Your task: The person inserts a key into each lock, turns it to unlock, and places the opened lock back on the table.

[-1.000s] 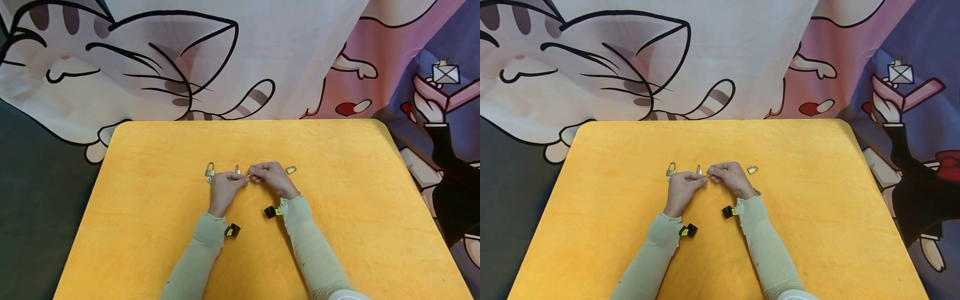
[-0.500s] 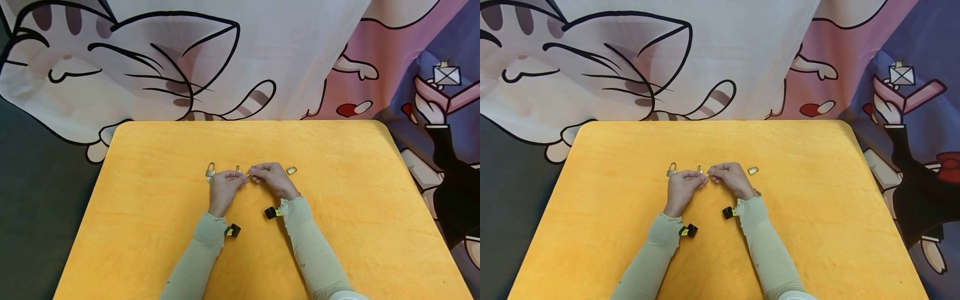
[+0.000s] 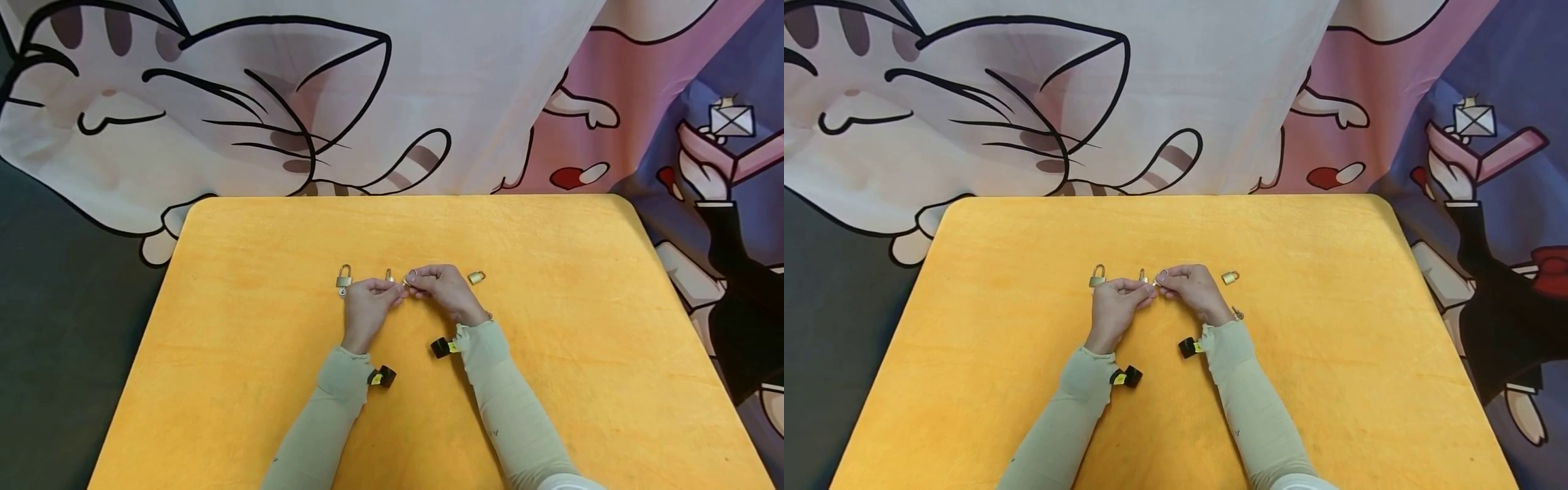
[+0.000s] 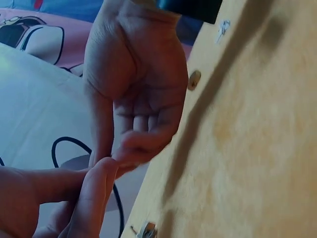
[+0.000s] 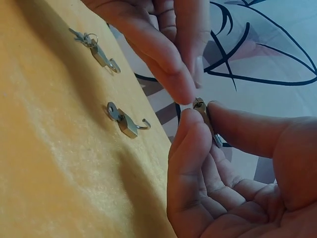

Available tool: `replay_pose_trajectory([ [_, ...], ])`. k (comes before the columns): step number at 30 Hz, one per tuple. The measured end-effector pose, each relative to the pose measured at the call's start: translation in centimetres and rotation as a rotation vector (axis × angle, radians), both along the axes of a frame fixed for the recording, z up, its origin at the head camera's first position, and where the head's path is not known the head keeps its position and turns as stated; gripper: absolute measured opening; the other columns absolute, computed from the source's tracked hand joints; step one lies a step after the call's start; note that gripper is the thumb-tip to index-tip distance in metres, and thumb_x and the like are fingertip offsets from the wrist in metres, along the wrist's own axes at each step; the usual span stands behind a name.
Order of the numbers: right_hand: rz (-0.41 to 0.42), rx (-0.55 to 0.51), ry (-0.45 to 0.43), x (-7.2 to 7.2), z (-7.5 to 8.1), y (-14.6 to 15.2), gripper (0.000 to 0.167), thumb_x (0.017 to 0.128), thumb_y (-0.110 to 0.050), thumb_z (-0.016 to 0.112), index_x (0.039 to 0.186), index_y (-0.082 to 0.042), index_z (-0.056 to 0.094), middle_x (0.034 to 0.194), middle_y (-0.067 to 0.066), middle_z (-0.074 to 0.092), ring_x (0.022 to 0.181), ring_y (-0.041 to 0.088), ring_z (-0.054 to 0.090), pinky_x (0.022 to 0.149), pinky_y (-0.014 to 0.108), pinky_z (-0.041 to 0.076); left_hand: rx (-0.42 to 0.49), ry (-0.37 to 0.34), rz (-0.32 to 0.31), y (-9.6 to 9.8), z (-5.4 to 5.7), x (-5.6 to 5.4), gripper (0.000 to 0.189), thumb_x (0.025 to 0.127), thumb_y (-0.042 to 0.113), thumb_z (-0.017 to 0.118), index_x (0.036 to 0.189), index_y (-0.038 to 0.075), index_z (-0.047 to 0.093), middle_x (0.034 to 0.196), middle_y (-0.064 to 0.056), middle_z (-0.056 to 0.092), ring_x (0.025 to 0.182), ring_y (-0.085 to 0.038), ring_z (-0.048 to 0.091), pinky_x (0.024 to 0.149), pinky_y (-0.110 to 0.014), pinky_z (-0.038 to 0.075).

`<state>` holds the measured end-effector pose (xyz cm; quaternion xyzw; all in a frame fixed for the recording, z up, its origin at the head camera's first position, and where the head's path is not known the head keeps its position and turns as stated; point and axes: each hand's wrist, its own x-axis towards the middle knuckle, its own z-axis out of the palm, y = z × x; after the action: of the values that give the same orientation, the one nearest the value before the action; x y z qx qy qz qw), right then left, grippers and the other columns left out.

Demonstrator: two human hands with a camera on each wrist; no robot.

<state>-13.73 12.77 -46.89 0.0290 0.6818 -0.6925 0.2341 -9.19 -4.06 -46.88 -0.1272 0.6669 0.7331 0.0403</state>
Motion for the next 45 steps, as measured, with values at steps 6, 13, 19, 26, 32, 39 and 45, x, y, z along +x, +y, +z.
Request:
replay_pose_trajectory([
  [6,-0.005,0.006,-0.007,-0.08,0.00,0.17,0.027,0.098,-0.007,0.066,0.111,0.016,0.066,0.089,0.009,0.073,0.076,0.013,0.068,0.070,0.023,0.057,0.087,-0.026,-0.030,0.20,0.06,0.02,0.015,0.090,-0.001,0.074,0.100,-0.011,0.069,0.094,-0.022,0.074,0.085,-0.028,0.076,0.076,-0.033,0.059],
  [13,-0.031,-0.018,-0.007,-0.33,-0.20,0.53,0.025,0.097,-0.007,0.066,0.109,0.015,0.065,0.087,0.007,0.071,0.078,0.015,0.067,0.072,0.023,0.057,0.063,-0.044,-0.130,-0.01,0.16,0.02,0.028,0.100,0.015,0.064,0.114,-0.009,0.066,0.093,-0.022,0.074,0.083,-0.030,0.076,0.074,-0.035,0.060],
  [19,-0.013,-0.013,-0.002,-0.35,-0.31,0.59,0.026,0.098,-0.008,0.066,0.112,0.014,0.065,0.088,0.006,0.071,0.079,0.014,0.067,0.074,0.024,0.057,-0.069,-0.062,-0.299,-0.26,0.06,0.09,0.034,0.103,0.021,0.059,0.108,-0.010,0.071,0.085,-0.016,0.075,0.074,-0.025,0.075,0.067,-0.034,0.060],
  [26,0.036,0.024,0.028,-0.20,-0.16,0.60,0.029,0.098,-0.011,0.066,0.114,0.013,0.066,0.089,0.007,0.072,0.079,0.013,0.066,0.074,0.024,0.056,-0.127,-0.026,-0.383,-0.23,-0.24,0.17,0.027,0.102,0.014,0.058,0.105,-0.009,0.073,0.083,-0.015,0.075,0.071,-0.024,0.075,0.063,-0.031,0.058],
  [32,0.061,0.049,0.064,-0.14,-0.26,0.51,0.032,0.098,-0.014,0.067,0.115,0.012,0.067,0.090,0.005,0.072,0.078,0.013,0.065,0.074,0.025,0.054,-0.100,-0.044,-0.391,-0.22,-0.20,0.15,0.028,0.102,0.015,0.059,0.102,-0.009,0.073,0.083,-0.015,0.075,0.070,-0.022,0.074,0.065,-0.035,0.059],
  [39,0.082,0.055,0.085,0.00,-0.14,0.49,0.033,0.099,-0.016,0.067,0.115,0.012,0.068,0.088,0.005,0.071,0.078,0.013,0.064,0.076,0.028,0.054,0.012,-0.078,-0.359,-0.07,-0.32,0.02,0.029,0.102,0.013,0.060,0.105,-0.014,0.070,0.087,-0.023,0.074,0.072,-0.026,0.075,0.072,-0.042,0.060],
  [45,0.091,0.055,0.086,-0.03,-0.18,0.40,0.031,0.099,-0.014,0.066,0.116,0.012,0.068,0.090,0.007,0.073,0.078,0.013,0.066,0.076,0.028,0.056,0.011,-0.089,-0.360,-0.05,-0.25,-0.13,0.030,0.104,0.010,0.055,0.108,-0.016,0.068,0.090,-0.027,0.072,0.076,-0.032,0.075,0.077,-0.049,0.059],
])
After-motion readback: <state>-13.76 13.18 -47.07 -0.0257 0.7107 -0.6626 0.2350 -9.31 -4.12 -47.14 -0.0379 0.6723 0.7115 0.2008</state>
